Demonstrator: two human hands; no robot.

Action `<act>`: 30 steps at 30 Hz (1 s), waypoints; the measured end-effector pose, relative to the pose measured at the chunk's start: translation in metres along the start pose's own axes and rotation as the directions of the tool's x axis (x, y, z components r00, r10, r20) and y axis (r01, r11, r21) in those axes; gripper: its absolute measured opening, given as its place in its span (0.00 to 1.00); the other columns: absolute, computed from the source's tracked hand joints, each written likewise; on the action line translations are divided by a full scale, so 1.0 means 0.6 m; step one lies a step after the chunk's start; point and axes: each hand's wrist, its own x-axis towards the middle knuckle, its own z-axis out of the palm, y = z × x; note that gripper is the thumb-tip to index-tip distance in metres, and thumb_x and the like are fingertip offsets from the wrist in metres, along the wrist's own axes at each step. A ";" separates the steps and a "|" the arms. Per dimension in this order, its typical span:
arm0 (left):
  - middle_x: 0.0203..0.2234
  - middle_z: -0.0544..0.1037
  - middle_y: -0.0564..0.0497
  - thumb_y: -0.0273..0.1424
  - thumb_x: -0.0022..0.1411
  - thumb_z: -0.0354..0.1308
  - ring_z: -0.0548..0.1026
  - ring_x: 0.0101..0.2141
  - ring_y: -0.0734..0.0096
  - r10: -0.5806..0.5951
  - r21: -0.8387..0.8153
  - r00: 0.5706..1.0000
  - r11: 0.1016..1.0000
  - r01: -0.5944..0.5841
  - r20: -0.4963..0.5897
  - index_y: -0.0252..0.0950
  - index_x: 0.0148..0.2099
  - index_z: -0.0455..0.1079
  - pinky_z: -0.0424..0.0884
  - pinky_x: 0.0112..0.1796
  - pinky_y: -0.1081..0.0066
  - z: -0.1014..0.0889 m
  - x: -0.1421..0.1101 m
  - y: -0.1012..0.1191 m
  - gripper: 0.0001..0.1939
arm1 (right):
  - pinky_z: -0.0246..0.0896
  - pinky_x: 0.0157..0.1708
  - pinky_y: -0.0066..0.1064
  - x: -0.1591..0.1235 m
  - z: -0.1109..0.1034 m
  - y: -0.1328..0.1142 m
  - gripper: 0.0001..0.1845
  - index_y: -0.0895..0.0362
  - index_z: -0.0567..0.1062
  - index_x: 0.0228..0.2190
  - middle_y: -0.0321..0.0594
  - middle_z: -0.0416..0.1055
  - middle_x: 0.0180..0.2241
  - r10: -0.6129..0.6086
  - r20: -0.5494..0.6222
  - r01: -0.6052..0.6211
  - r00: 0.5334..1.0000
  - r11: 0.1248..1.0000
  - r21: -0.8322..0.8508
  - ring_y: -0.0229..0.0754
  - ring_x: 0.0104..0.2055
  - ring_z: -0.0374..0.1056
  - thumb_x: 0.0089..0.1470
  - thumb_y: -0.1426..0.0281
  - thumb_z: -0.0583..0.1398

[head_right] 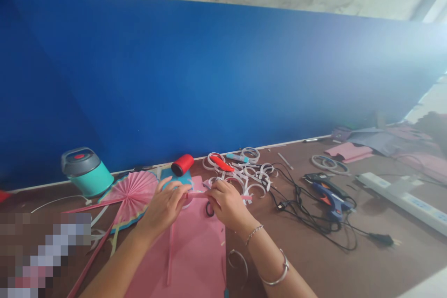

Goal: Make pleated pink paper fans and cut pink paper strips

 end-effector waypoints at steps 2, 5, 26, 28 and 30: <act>0.34 0.76 0.51 0.25 0.66 0.45 0.70 0.41 0.68 0.008 -0.012 1.000 1.000 -0.008 0.005 0.40 0.49 0.66 0.55 0.54 0.53 -0.003 0.001 0.002 0.13 | 0.62 0.37 0.36 0.000 0.000 0.000 0.12 0.55 0.75 0.37 0.43 0.69 0.33 0.000 -0.006 0.000 1.000 1.000 0.000 0.43 0.37 0.64 0.59 0.74 0.53; 0.32 0.77 0.54 0.25 0.66 0.46 0.70 0.41 0.69 0.053 -0.024 0.999 0.998 -0.053 -0.002 0.42 0.44 0.69 0.53 0.55 0.55 -0.007 0.002 0.004 0.11 | 0.62 0.37 0.36 0.000 -0.001 0.000 0.12 0.55 0.76 0.37 0.43 0.69 0.33 0.011 -0.005 -0.011 1.000 1.000 0.015 0.43 0.37 0.65 0.59 0.74 0.53; 0.37 0.79 0.53 0.24 0.64 0.52 0.70 0.44 0.69 0.230 0.113 0.955 0.971 -0.211 -0.189 0.39 0.43 0.72 0.56 0.54 0.60 -0.006 -0.006 0.003 0.10 | 0.59 0.29 0.26 0.003 -0.009 -0.002 0.09 0.56 0.74 0.31 0.35 0.67 0.28 0.269 0.074 -0.279 0.960 0.920 0.277 0.35 0.28 0.61 0.46 0.78 0.59; 0.37 0.79 0.52 0.24 0.64 0.51 0.70 0.44 0.69 0.228 0.125 0.957 0.970 -0.207 -0.180 0.40 0.43 0.73 0.56 0.54 0.60 -0.004 -0.007 0.003 0.11 | 0.59 0.29 0.27 0.002 -0.009 -0.002 0.14 0.56 0.74 0.35 0.35 0.67 0.29 0.263 0.085 -0.276 0.961 0.930 0.244 0.36 0.28 0.61 0.43 0.79 0.60; 0.37 0.79 0.52 0.24 0.64 0.50 0.71 0.43 0.70 0.224 0.134 0.959 0.970 -0.202 -0.174 0.40 0.43 0.73 0.56 0.54 0.60 -0.002 -0.007 0.003 0.11 | 0.60 0.32 0.28 -0.001 -0.008 -0.002 0.21 0.55 0.72 0.40 0.37 0.67 0.32 0.238 0.084 -0.251 0.968 0.942 0.221 0.37 0.30 0.62 0.42 0.80 0.61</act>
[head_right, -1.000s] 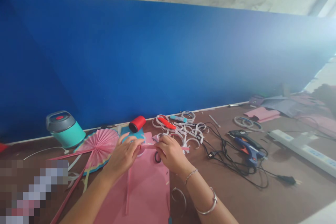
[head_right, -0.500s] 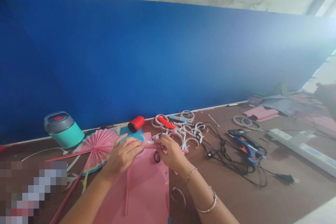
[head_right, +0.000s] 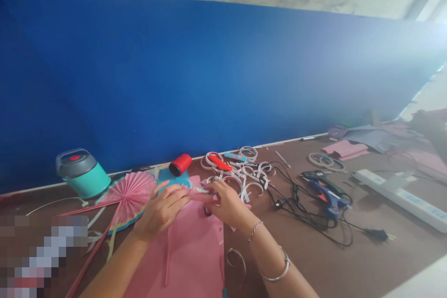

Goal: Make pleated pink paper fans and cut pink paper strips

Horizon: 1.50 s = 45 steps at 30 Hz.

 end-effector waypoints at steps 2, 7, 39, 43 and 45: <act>0.36 0.79 0.52 0.24 0.64 0.50 0.71 0.43 0.70 -0.004 0.001 1.000 1.000 0.004 0.000 0.41 0.43 0.73 0.57 0.54 0.60 0.002 -0.001 0.000 0.12 | 0.61 0.35 0.30 -0.002 0.002 0.002 0.20 0.55 0.72 0.40 0.39 0.67 0.35 -0.045 0.003 0.045 0.999 0.999 -0.017 0.39 0.34 0.64 0.43 0.80 0.60; 0.37 0.79 0.52 0.24 0.64 0.50 0.70 0.44 0.69 0.005 -0.002 1.000 1.000 -0.005 0.025 0.40 0.44 0.72 0.57 0.54 0.60 0.003 -0.003 -0.001 0.12 | 0.64 0.35 0.30 -0.006 0.003 0.000 0.13 0.55 0.74 0.36 0.42 0.67 0.38 -0.093 0.023 0.094 0.995 0.994 -0.050 0.40 0.35 0.67 0.47 0.79 0.58; 0.39 0.79 0.52 0.24 0.64 0.51 0.69 0.46 0.67 0.024 0.016 0.999 1.000 -0.024 -0.021 0.40 0.45 0.73 0.58 0.53 0.60 0.002 -0.006 -0.001 0.12 | 0.50 0.24 0.24 0.003 0.002 -0.019 0.10 0.57 0.75 0.30 0.29 0.62 0.20 0.319 0.152 -0.341 0.935 0.929 0.147 0.33 0.23 0.57 0.40 0.76 0.63; 0.39 0.79 0.51 0.25 0.64 0.51 0.69 0.47 0.66 0.031 0.012 0.999 0.999 -0.030 -0.034 0.40 0.47 0.72 0.59 0.53 0.60 -0.001 -0.006 0.001 0.13 | 0.48 0.23 0.24 0.005 0.001 -0.018 0.09 0.58 0.74 0.29 0.28 0.60 0.19 0.336 0.188 -0.371 0.923 0.906 0.205 0.32 0.23 0.55 0.39 0.76 0.64; 0.39 0.79 0.51 0.24 0.65 0.50 0.70 0.46 0.67 0.026 0.016 0.999 1.000 -0.025 -0.039 0.41 0.48 0.72 0.59 0.54 0.60 -0.003 -0.007 0.002 0.14 | 0.48 0.23 0.24 0.005 0.001 -0.015 0.08 0.58 0.74 0.27 0.28 0.61 0.19 0.335 0.194 -0.376 0.922 0.893 0.247 0.32 0.23 0.55 0.39 0.75 0.65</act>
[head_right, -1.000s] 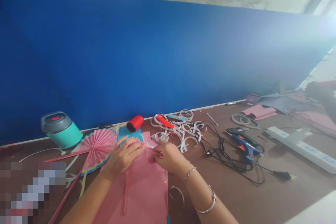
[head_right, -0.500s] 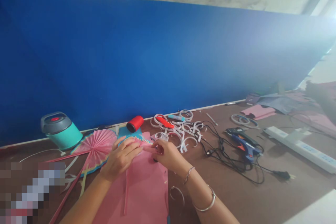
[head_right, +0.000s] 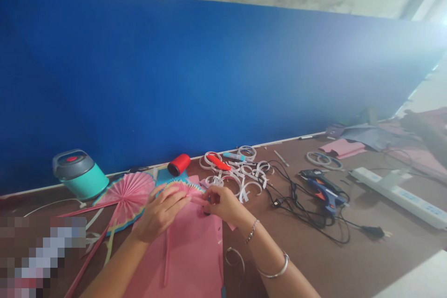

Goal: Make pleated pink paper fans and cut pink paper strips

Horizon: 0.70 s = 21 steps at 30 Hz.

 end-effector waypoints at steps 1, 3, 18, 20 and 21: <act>0.38 0.79 0.51 0.24 0.65 0.50 0.70 0.46 0.68 -0.002 0.001 1.000 1.000 0.002 -0.002 0.41 0.48 0.72 0.58 0.54 0.60 -0.001 -0.001 0.000 0.14 | 0.49 0.23 0.24 0.001 -0.001 0.002 0.08 0.58 0.74 0.27 0.29 0.62 0.20 0.001 0.000 -0.001 1.000 1.000 0.026 0.32 0.23 0.56 0.39 0.74 0.65; 0.38 0.79 0.52 0.24 0.65 0.50 0.70 0.45 0.69 -0.003 -0.001 1.000 1.000 0.003 -0.012 0.41 0.48 0.72 0.57 0.55 0.61 -0.002 -0.002 0.001 0.14 | 0.50 0.23 0.25 0.002 -0.004 0.005 0.07 0.59 0.74 0.25 0.32 0.66 0.21 0.012 0.005 -0.012 1.000 0.996 0.085 0.33 0.23 0.57 0.40 0.72 0.66; 0.37 0.80 0.53 0.25 0.65 0.51 0.71 0.44 0.69 -0.010 -0.010 0.999 1.000 0.010 -0.049 0.40 0.46 0.72 0.57 0.54 0.62 0.002 -0.008 0.001 0.12 | 0.58 0.30 0.27 0.002 -0.008 0.006 0.08 0.56 0.75 0.22 0.35 0.70 0.28 -0.208 -0.052 0.202 0.977 0.974 -0.098 0.36 0.29 0.63 0.44 0.80 0.61; 0.37 0.80 0.53 0.25 0.65 0.51 0.71 0.43 0.69 -0.014 -0.015 0.998 1.000 0.014 -0.055 0.40 0.46 0.72 0.58 0.53 0.62 0.005 -0.009 0.002 0.12 | 0.59 0.32 0.28 0.001 -0.004 0.004 0.08 0.56 0.73 0.22 0.35 0.70 0.28 -0.241 -0.073 0.232 0.968 0.966 -0.117 0.37 0.30 0.64 0.44 0.81 0.60; 0.37 0.80 0.53 0.24 0.64 0.51 0.71 0.43 0.69 -0.019 -0.018 0.998 1.000 0.018 -0.058 0.40 0.45 0.72 0.58 0.53 0.62 0.006 -0.009 0.003 0.12 | 0.59 0.33 0.29 0.000 -0.002 0.003 0.08 0.56 0.73 0.22 0.35 0.69 0.29 -0.266 -0.091 0.252 0.960 0.958 -0.137 0.38 0.31 0.64 0.43 0.81 0.60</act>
